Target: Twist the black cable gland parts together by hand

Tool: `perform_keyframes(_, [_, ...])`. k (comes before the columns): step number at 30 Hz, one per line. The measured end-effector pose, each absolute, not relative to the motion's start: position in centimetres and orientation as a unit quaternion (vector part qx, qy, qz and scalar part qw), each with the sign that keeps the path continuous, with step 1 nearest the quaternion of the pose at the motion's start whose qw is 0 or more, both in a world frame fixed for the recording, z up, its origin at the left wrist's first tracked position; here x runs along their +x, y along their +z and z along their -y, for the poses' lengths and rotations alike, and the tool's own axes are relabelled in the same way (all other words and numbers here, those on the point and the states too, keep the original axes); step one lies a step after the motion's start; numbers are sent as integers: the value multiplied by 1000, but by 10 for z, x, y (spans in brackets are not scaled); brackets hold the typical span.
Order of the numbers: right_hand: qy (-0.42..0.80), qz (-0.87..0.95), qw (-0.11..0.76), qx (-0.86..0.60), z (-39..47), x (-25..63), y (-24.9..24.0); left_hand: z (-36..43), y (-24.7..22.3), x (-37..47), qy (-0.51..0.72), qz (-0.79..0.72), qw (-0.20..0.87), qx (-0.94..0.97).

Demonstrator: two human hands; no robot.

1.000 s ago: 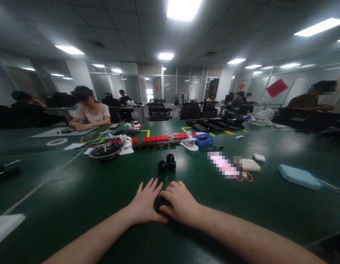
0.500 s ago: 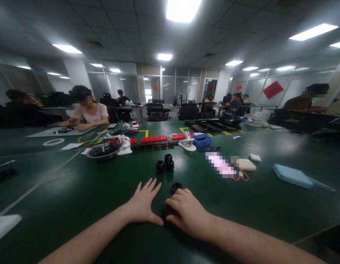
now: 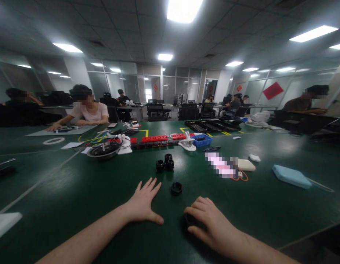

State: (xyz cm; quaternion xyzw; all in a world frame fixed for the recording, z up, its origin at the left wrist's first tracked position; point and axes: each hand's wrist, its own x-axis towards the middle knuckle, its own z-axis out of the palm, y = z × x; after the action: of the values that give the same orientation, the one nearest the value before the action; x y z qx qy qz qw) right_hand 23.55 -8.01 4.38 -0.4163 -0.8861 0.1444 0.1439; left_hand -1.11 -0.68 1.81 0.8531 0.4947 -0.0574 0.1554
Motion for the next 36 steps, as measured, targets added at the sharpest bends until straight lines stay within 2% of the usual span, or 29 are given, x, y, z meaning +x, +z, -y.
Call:
perform_keyframes(11, [217,836,156,-480,80,311,42,7,19,-13,-54,-497,180,847])
perform_keyframes(22, [223,771,143,-580,61,372,42,8,22,-11,-59,-503,181,843])
perform_keyframes(36, [236,681,236,-651,10,411,29,5,15,-14,-54,-495,179,849])
